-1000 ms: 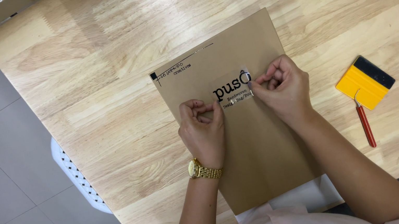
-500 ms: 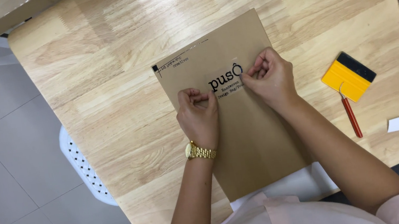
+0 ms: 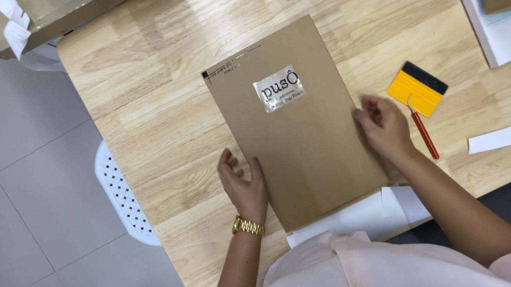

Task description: The person is weeding a vinyl decal on a brown board, using a squeegee to press it down and a weeding tool to remove excess vinyl pieces.

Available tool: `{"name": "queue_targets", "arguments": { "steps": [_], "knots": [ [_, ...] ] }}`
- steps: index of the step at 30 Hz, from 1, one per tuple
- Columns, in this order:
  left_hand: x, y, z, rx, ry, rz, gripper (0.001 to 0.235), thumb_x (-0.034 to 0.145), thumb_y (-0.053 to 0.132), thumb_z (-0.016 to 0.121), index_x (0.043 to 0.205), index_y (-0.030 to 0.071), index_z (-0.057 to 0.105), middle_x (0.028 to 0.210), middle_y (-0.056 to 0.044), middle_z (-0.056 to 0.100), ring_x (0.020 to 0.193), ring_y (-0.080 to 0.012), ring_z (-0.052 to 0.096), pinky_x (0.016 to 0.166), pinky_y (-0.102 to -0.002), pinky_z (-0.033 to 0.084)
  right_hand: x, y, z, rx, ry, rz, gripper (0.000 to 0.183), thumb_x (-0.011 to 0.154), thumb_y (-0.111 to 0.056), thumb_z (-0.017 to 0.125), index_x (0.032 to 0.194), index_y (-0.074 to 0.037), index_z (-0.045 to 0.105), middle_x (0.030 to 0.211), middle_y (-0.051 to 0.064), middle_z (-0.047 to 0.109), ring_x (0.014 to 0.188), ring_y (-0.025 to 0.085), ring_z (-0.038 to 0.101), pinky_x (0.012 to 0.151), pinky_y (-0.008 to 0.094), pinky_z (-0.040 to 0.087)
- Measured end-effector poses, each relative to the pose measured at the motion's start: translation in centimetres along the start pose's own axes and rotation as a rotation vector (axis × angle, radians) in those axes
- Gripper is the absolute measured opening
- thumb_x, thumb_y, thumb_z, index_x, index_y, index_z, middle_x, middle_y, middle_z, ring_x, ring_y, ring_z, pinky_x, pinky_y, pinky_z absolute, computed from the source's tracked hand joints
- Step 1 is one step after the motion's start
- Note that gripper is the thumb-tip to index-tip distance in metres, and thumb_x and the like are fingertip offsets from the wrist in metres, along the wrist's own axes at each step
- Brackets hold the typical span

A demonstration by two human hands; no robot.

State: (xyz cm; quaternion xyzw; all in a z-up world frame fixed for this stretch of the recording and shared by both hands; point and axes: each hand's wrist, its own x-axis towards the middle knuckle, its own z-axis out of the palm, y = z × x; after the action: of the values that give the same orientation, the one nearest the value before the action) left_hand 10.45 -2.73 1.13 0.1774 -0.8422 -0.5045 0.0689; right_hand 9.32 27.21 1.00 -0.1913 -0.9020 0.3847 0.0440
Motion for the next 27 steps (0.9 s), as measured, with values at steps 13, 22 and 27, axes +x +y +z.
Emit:
{"name": "queue_targets", "arguments": {
  "steps": [13,22,27],
  "knots": [
    [-1.9,2.9,-2.8,-0.320,-0.114,-0.098,0.087,0.079,-0.015,0.055,0.157,0.008,0.024,0.151,-0.017,0.053,0.140,-0.0321,0.049,0.114,-0.040,0.049,-1.2,-0.1,0.9,0.446,-0.161,0.173,0.060,0.093,0.001,0.067,0.151,-0.011,0.054,0.135,0.022,0.063,0.121,0.037,0.063,0.100,0.046,0.053],
    [-0.6,4.8,-4.3,-0.472,0.018,0.094,0.082,0.080,-0.017,0.058,0.151,0.016,0.032,0.142,-0.007,0.061,0.133,-0.0234,0.054,0.113,-0.049,0.046,-1.3,-3.8,-0.6,0.661,-0.012,-0.067,0.061,0.089,0.013,0.068,0.146,-0.004,0.057,0.134,0.024,0.064,0.122,0.035,0.063,0.101,0.047,0.053],
    [-1.2,4.0,-4.2,-0.491,0.026,0.115,0.081,0.080,-0.016,0.060,0.150,0.017,0.034,0.143,-0.006,0.061,0.133,-0.0220,0.055,0.112,-0.048,0.046,-1.7,-3.2,-0.6,0.670,-0.006,-0.070,0.060,0.090,0.012,0.068,0.146,-0.007,0.057,0.132,0.025,0.065,0.122,0.035,0.063,0.101,0.048,0.052]
  ]
}}
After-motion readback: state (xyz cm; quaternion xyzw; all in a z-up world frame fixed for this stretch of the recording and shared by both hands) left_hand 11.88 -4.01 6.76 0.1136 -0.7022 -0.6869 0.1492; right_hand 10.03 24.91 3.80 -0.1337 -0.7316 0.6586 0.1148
